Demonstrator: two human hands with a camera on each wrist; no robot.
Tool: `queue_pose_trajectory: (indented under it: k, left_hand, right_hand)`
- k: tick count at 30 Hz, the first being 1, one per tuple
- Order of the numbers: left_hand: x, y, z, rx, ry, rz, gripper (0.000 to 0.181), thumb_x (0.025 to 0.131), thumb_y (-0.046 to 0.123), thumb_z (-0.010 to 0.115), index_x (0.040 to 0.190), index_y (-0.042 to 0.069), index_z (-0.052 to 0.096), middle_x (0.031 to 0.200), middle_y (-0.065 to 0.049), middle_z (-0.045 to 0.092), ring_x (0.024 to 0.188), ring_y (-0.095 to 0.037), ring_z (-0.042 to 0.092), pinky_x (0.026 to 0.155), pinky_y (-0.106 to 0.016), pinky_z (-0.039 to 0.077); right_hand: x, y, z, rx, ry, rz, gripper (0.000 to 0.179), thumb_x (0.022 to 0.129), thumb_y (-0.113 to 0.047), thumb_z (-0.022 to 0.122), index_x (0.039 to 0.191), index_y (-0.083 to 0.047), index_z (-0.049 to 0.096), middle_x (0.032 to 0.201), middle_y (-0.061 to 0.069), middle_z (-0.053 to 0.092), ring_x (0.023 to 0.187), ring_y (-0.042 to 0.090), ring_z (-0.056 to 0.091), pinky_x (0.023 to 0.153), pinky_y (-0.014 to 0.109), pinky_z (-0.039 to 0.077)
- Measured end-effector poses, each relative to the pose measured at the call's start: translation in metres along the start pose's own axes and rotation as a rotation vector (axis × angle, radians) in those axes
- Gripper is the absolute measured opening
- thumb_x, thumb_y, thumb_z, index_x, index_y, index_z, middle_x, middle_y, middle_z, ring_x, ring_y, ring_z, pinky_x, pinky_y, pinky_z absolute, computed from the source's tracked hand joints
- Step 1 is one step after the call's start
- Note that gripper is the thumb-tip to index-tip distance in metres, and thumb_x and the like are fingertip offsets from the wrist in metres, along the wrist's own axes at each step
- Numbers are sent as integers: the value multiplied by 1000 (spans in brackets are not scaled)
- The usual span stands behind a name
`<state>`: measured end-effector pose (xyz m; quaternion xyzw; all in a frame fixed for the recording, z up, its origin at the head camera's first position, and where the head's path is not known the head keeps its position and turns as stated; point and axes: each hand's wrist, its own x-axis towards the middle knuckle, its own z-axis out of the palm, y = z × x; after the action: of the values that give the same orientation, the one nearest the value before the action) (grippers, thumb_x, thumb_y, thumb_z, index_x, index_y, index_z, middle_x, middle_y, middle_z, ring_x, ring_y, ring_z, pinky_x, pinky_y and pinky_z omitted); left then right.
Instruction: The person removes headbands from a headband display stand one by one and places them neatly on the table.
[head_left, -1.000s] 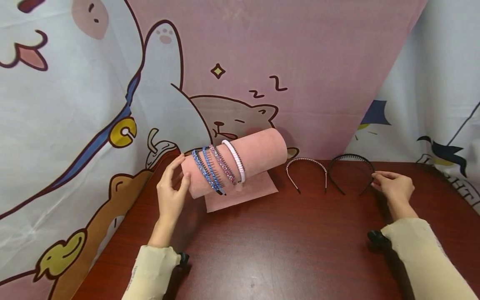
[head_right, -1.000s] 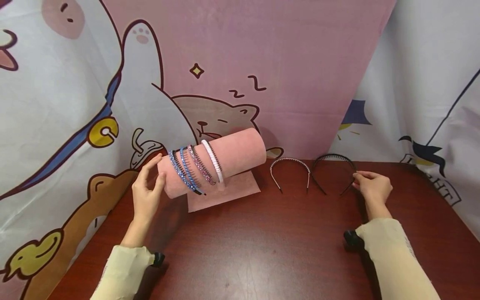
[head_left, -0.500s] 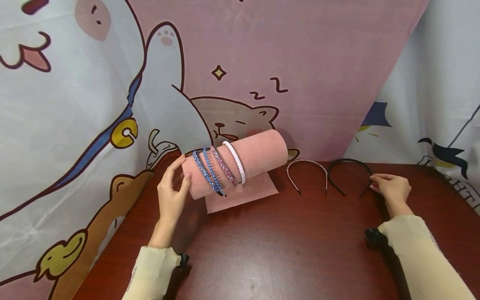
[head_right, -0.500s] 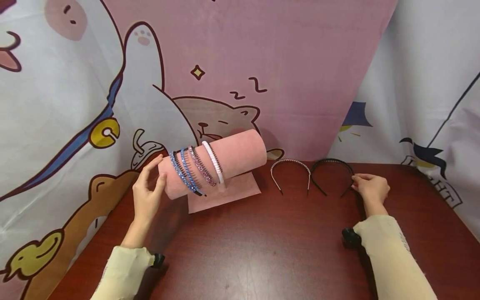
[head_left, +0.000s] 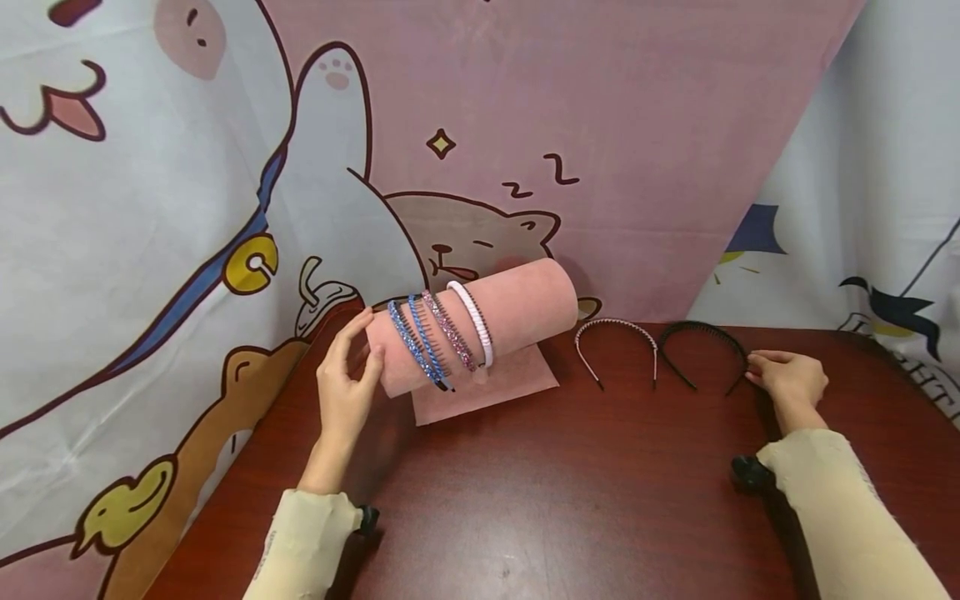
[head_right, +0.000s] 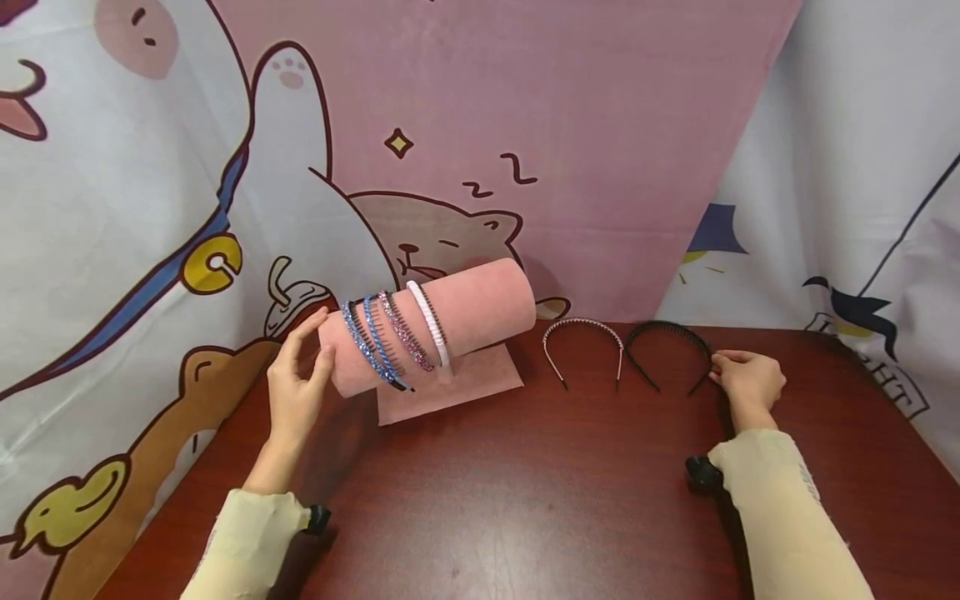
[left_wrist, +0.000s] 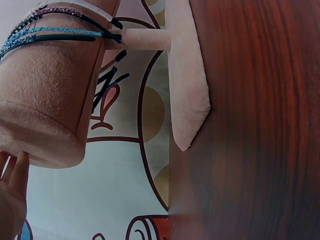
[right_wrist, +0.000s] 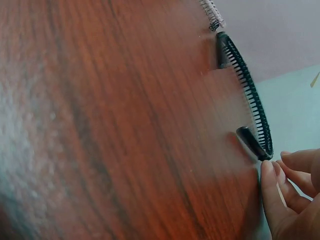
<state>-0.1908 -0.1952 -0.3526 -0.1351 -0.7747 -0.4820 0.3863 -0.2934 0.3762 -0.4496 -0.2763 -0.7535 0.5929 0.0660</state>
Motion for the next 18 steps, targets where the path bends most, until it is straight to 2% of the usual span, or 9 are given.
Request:
queue_pose_trajectory:
  k: [3,6,10,18]
  left_hand:
    - [0,0,0,10,0,-1,41,90,-4,65,130,-7,59,137,-19,62,125,-28,60,98,-13,50]
    - [0,0,0,16,1,-2,41,90,-4,65,130,-6,60,137,-19,62,125,-28,60,98,-28,55]
    - [0,1,0,20,1,-6,41,90,-3,65,130,-5,60,137,-19,62,125,-28,60,96,-47,53]
    - [0,1,0,14,-1,-12,41,90,-2,65,131,-5,60,137,-19,62,125,-28,59,95,-52,52]
  right_hand:
    - [-2,-2,0,77,-7,6,36,95,-9,61,65,-29,65,48,-21,60,50,-5,64,54,16,57]
    - [-4,-4,-1,156,-22,0,41,95,-6,61,62,-30,64,49,-19,62,50,-3,64,53,16,57]
    - [-7,-7,-1,247,-47,-34,41,94,-2,60,63,-28,67,52,-16,65,50,-1,65,52,16,57]
    - [-15,-12,0,303,-68,-76,30,93,-3,63,72,-23,71,57,-15,68,53,1,67,53,17,57]
